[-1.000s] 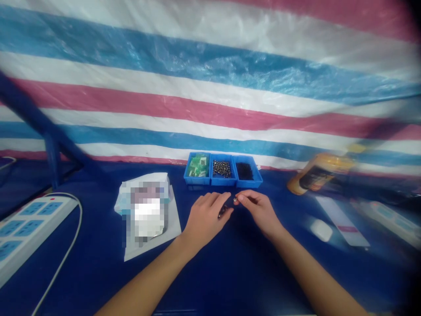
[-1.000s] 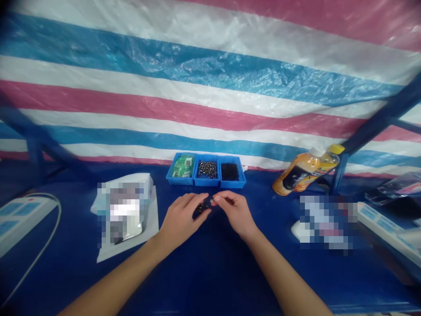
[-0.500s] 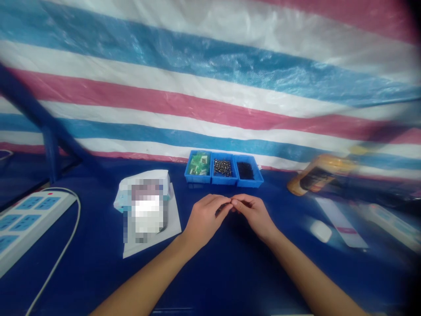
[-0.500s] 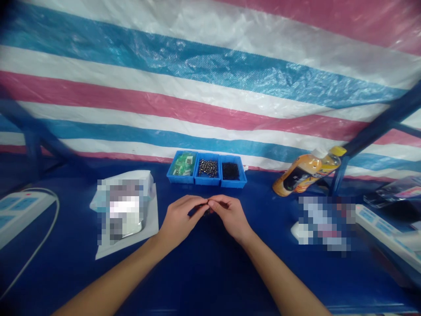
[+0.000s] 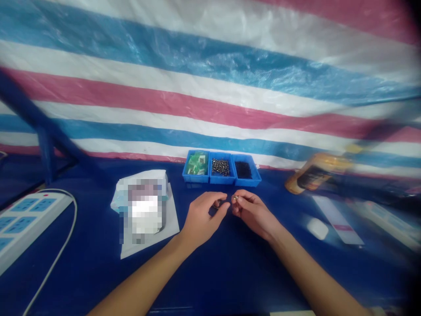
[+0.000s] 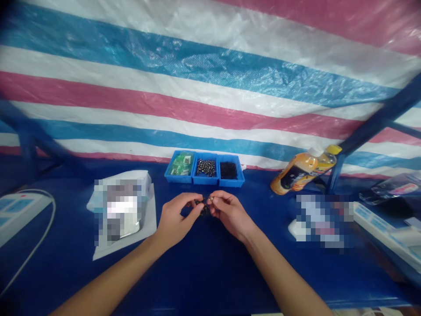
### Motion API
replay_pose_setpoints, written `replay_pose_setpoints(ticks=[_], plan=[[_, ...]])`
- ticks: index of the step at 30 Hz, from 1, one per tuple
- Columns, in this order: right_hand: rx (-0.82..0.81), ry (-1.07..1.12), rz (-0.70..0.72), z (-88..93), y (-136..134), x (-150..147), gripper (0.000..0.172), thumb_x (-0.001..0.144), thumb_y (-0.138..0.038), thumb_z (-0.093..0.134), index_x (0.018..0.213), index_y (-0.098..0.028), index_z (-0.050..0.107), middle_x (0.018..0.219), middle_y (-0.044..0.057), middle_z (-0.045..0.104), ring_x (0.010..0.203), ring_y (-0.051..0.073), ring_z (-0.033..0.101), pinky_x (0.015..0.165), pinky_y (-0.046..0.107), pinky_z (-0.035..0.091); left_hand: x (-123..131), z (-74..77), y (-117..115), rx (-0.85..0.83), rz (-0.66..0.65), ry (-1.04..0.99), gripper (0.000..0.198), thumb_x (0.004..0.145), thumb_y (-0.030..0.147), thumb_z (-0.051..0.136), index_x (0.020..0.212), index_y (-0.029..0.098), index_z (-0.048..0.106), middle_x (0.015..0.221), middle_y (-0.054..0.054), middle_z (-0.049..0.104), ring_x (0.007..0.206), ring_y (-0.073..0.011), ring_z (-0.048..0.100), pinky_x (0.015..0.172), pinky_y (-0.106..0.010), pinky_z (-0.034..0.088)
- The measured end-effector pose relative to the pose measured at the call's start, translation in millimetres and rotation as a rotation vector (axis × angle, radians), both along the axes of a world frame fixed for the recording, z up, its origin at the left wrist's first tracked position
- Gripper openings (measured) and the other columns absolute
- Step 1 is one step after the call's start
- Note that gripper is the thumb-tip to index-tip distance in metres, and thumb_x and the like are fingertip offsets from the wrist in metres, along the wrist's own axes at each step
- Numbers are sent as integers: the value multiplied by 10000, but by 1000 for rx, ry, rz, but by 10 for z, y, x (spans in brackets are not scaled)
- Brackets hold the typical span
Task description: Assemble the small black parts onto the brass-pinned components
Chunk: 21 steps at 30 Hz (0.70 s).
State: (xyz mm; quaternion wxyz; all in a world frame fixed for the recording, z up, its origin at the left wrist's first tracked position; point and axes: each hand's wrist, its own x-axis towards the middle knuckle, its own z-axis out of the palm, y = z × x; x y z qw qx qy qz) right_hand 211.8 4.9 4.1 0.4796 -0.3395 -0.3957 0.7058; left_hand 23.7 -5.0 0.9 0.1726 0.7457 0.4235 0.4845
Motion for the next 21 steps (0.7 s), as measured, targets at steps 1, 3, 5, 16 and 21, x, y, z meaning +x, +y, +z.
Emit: replay_pose_setpoints(ticks=[1, 3, 5, 16, 21], plan=[[-34, 71, 7, 16, 5, 9, 187, 787, -326, 787, 871, -202, 676, 840, -4, 624, 648, 88, 510, 634, 245, 415, -5, 2, 1, -2, -2, -1, 119, 902, 209, 616, 1012, 222, 660, 909, -7, 711, 773, -126, 648, 745, -269, 518], [-76, 138, 15, 43, 16, 21, 215, 796, -355, 774, 824, -192, 636, 790, -11, 590, 622, 87, 481, 603, 236, 396, -12, 5, 9, 13, -10, -6, 101, 915, 195, 580, 973, 212, 661, 904, -16, 707, 766, -128, 641, 732, -269, 517], [-119, 95, 22, 53, 29, 21, 272, 828, -406, 731, 768, -183, 587, 709, -16, 547, 576, 90, 447, 560, 232, 366, -15, 11, 17, 27, -5, -18, 105, 920, 190, 558, 938, 205, 660, 897, -24, 703, 764, -132, 638, 724, -270, 519], [98, -336, -30, 3, 48, 9, 469, 902, -520, 583, 1291, -270, 509, 764, -24, 572, 492, 89, 392, 496, 241, 308, -28, 53, 42, -9, 162, 33, 113, 914, 204, 545, 902, 211, 657, 844, -14, 679, 772, -154, 634, 751, -299, 516], [594, -1100, -57, -69, 29, 21, 275, 888, -412, 632, 1093, -234, 673, 905, 36, 632, 794, 179, 583, 729, 311, 443, -62, -21, 104, -88, 215, 307, 181, 904, 204, 553, 1053, 237, 650, 1044, -34, 666, 979, -212, 629, 867, -359, 503]])
